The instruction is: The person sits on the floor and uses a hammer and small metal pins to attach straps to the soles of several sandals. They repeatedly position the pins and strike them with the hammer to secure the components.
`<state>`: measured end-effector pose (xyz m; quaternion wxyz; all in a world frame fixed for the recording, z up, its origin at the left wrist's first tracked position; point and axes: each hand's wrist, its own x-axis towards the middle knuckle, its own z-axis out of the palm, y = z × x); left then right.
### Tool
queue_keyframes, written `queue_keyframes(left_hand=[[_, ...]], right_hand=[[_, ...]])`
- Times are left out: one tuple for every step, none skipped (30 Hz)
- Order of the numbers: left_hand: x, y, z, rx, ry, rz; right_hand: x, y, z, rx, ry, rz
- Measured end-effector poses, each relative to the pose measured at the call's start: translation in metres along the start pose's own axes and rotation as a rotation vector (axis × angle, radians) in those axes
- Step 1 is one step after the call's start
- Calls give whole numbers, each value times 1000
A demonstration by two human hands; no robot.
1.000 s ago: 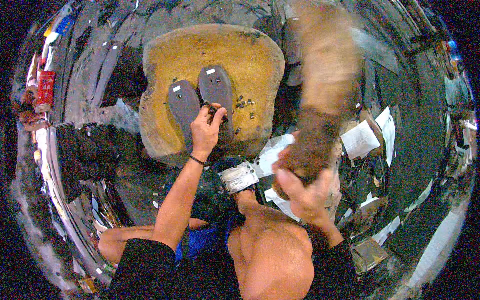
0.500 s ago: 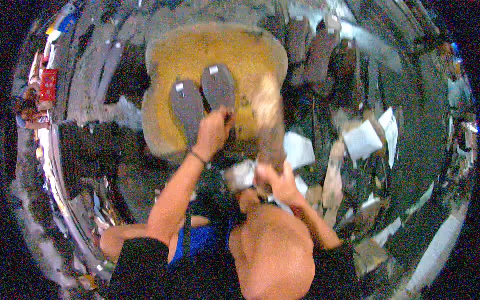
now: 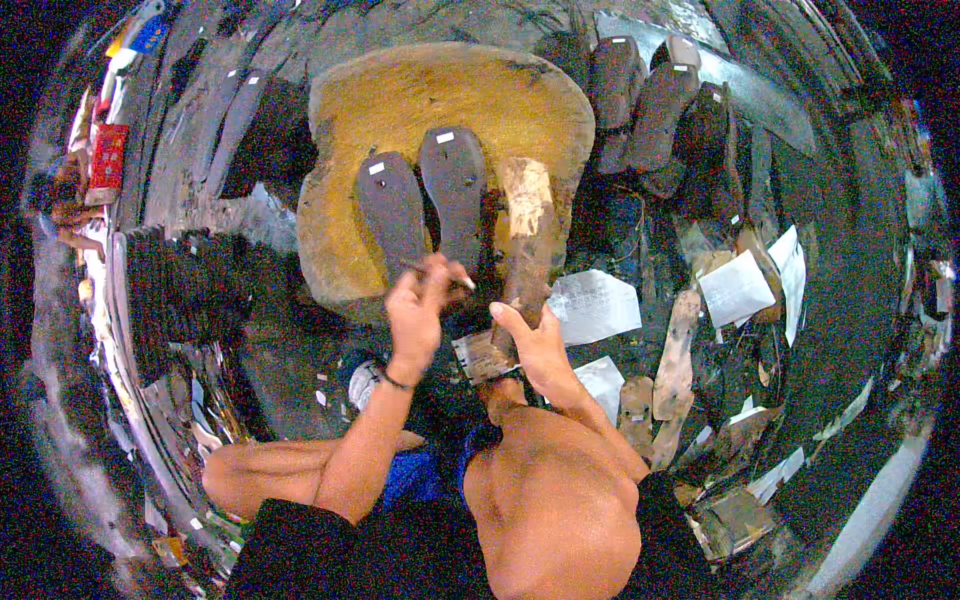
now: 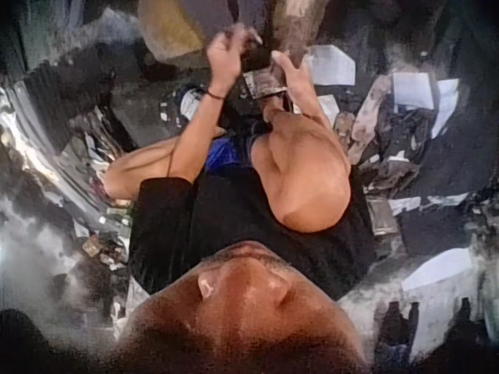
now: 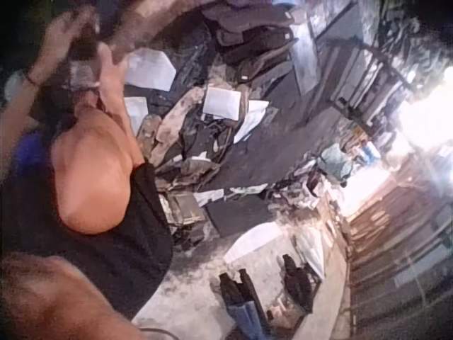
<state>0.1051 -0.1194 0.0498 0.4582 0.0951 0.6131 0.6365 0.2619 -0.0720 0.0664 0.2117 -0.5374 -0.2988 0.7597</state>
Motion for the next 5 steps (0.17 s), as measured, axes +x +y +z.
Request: queue_keyframes(left_hand=[[18,10,-2,99,42,1],[38,12,-15,-10,72,81],[57,12,-22,-23,56,87],[72,10,-23,83,0,66],[84,9,-26,192,-52,45]], right_hand=[[-5,-5,-6,-106,32,-54],[-4,-3,-7,-162,3,-48],[-5,-2,-13,-224,-9,-47],[-6,-3,-17,-287,-11,-51],[-13,-12,-11,-257,-7,-53]])
